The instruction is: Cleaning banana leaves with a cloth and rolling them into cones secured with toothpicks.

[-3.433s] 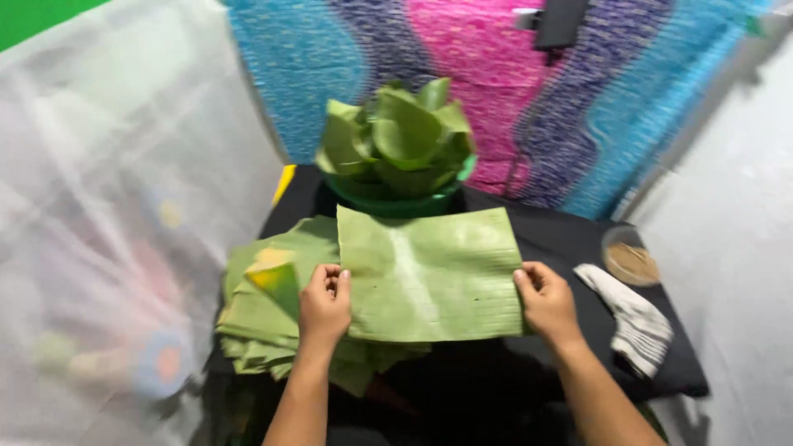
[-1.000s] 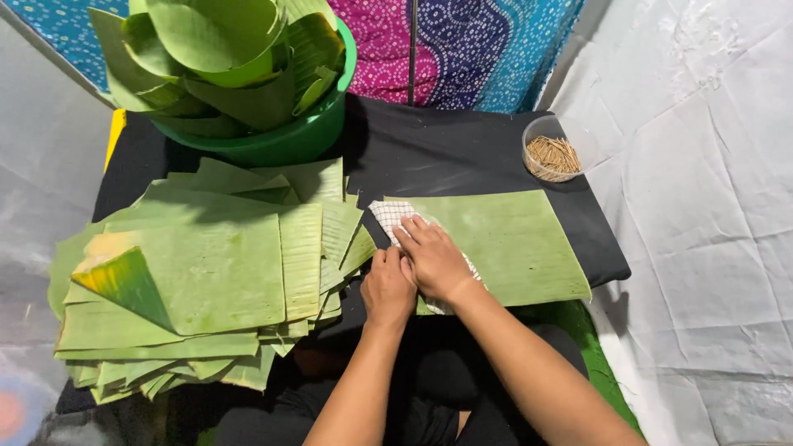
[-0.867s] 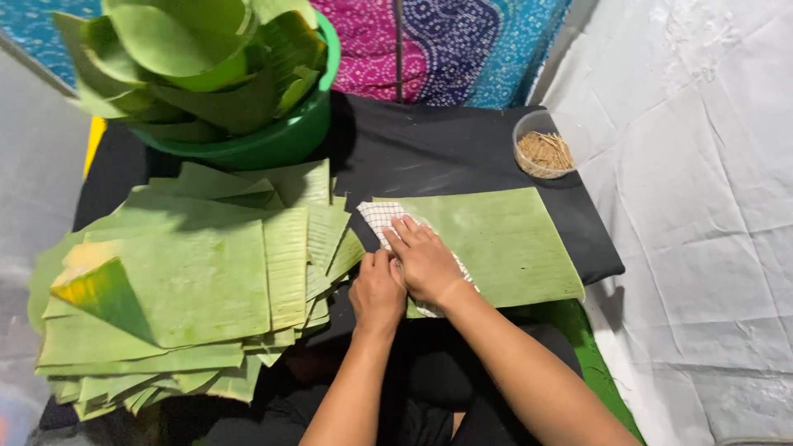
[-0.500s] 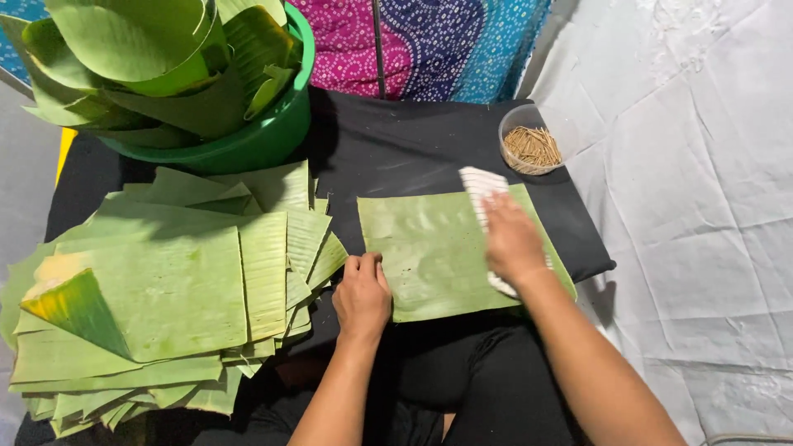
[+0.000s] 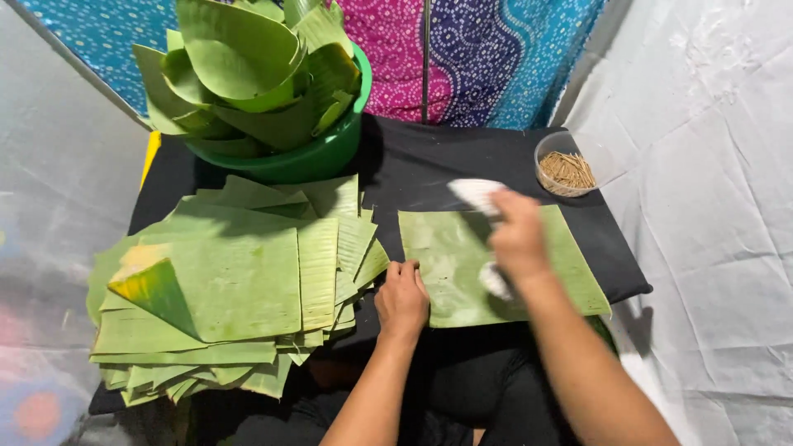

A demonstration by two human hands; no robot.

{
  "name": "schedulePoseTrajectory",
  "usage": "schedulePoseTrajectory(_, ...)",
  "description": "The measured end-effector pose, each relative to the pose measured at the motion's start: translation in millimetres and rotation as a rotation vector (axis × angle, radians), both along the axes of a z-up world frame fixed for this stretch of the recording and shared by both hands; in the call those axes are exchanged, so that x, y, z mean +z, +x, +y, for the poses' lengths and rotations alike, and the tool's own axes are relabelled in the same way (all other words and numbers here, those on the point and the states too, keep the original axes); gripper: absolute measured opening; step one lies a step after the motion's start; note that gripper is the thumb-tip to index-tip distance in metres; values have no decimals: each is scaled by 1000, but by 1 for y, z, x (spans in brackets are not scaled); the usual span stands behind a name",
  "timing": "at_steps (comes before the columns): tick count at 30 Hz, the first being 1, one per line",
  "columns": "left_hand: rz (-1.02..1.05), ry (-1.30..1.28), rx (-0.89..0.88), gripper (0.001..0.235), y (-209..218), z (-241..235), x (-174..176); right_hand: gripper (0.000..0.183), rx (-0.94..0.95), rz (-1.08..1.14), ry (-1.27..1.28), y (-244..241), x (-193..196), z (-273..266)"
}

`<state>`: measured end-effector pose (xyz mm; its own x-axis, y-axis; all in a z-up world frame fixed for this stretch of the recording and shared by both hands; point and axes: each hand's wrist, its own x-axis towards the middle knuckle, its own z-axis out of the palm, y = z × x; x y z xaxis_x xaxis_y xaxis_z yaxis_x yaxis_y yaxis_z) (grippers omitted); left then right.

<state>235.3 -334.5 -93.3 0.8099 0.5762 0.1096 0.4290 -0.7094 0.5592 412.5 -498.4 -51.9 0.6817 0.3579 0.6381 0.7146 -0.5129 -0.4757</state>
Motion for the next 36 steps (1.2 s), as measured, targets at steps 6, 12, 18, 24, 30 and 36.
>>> schedulePoseTrajectory(6, 15, 13, -16, 25, 0, 0, 3, 47, 228, 92, -303, -64, -24, 87)
schedulePoseTrajectory(12, 36, 14, -16, 24, 0, -1, 8, 62, 206, 162, -503, -64, -17, 57)
schedulePoseTrajectory(18, 29, 10, -12, 21, 0, -4, 12, 70, 0, 233, -508, -19, -15, -38)
schedulePoseTrajectory(24, 8, 18, -32, 20, -2, -5, 20, 65, -173, 54, -411, 21, -49, -118)
schedulePoseTrajectory(30, -27, 44, -19, 21, -1, -3, 15, 52, -186, -43, -172, 28, -51, -106)
schedulePoseTrajectory(36, 36, 39, -1, 21, 2, -1, -6, 43, 232, 83, 81, -73, -23, 26)
